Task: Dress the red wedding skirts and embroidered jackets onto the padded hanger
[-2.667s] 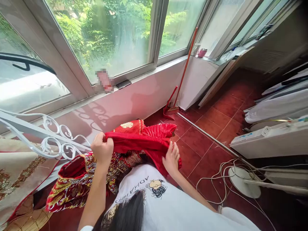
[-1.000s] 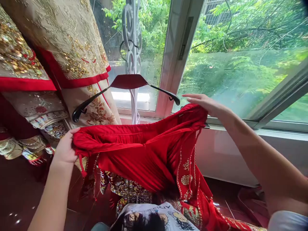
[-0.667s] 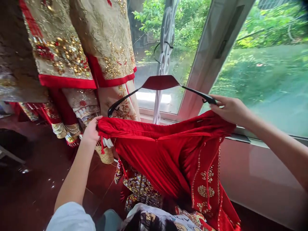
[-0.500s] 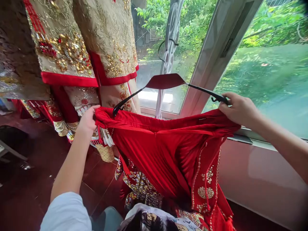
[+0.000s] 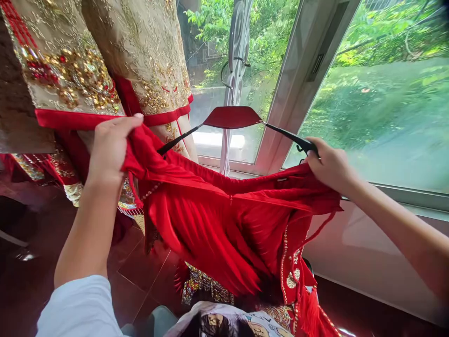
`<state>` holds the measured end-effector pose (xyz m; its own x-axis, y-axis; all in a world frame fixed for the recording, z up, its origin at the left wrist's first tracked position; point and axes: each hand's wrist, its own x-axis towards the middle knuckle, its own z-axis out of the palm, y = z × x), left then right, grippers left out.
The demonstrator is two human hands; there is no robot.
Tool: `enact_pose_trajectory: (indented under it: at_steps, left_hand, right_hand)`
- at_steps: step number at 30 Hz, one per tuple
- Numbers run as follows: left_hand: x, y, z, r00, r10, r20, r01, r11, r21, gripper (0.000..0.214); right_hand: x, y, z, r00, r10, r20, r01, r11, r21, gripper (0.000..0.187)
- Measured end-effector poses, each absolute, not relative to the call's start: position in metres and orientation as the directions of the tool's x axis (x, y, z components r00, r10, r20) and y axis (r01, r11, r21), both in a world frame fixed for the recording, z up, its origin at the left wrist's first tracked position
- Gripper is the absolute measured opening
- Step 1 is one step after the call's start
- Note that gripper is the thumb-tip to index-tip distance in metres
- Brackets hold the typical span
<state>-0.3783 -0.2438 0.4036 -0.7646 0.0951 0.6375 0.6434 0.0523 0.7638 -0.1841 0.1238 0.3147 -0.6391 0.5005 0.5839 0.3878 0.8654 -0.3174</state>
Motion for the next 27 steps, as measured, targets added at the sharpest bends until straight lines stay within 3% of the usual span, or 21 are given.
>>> enact_pose_trajectory:
  at_steps: [2,4,6,8,10,12,14,16,18,24,27]
  left_hand:
    - [-0.356,-0.233,0.395,-0.682,0.172,0.711,0.729,0.233,0.643,0.034]
    - [-0.338,-0.224,0.381,-0.62,0.275,0.735,0.735,0.531,0.421,0.031]
    - [-0.322,-0.215,0.363,-0.631,0.377,0.678,0.629,0.76,0.164,0.022]
    - [-0.306,-0.204,0.348,-0.678,0.484,0.553,0.558,0.829,-0.042,0.021]
    - [-0.291,-0.189,0.343,-0.684,0.59,0.428,0.587,0.794,-0.157,0.025]
    - [-0.281,-0.165,0.35,-0.598,0.687,0.413,0.685,0.705,-0.182,0.026]
    - [-0.279,-0.132,0.366,-0.42,0.729,0.541,0.794,0.584,-0.17,0.024]
    - [-0.288,-0.094,0.383,-0.191,0.691,0.697,0.879,0.436,-0.191,0.024]
    - [-0.304,-0.058,0.391,-0.031,0.655,0.755,0.922,0.31,-0.232,0.027]
    - [-0.34,-0.028,0.376,0.105,0.7,0.706,0.91,0.219,-0.352,0.037]
    - [-0.339,-0.036,0.376,0.1,0.711,0.696,0.915,0.208,-0.344,0.039]
  right_hand:
    - [-0.186,0.124,0.312,-0.639,0.487,0.595,0.367,0.873,-0.32,0.047]
    - [-0.187,0.124,0.31,-0.639,0.479,0.602,0.356,0.878,-0.321,0.047]
    - [-0.187,0.126,0.307,-0.627,0.476,0.617,0.354,0.879,-0.319,0.047]
    - [-0.188,0.127,0.305,-0.612,0.468,0.637,0.351,0.883,-0.312,0.046]
    - [-0.189,0.128,0.303,-0.613,0.445,0.653,0.332,0.895,-0.297,0.045]
    - [-0.19,0.127,0.302,-0.624,0.42,0.659,0.306,0.907,-0.289,0.043]
    - [-0.19,0.125,0.304,-0.634,0.406,0.658,0.283,0.914,-0.292,0.042]
    - [-0.189,0.125,0.307,-0.63,0.404,0.664,0.272,0.915,-0.299,0.041]
    - [-0.186,0.127,0.312,-0.622,0.396,0.675,0.261,0.918,-0.298,0.039]
    - [-0.181,0.133,0.319,-0.605,0.391,0.694,0.274,0.92,-0.279,0.037]
    - [-0.183,0.13,0.319,-0.626,0.397,0.671,0.28,0.918,-0.282,0.035]
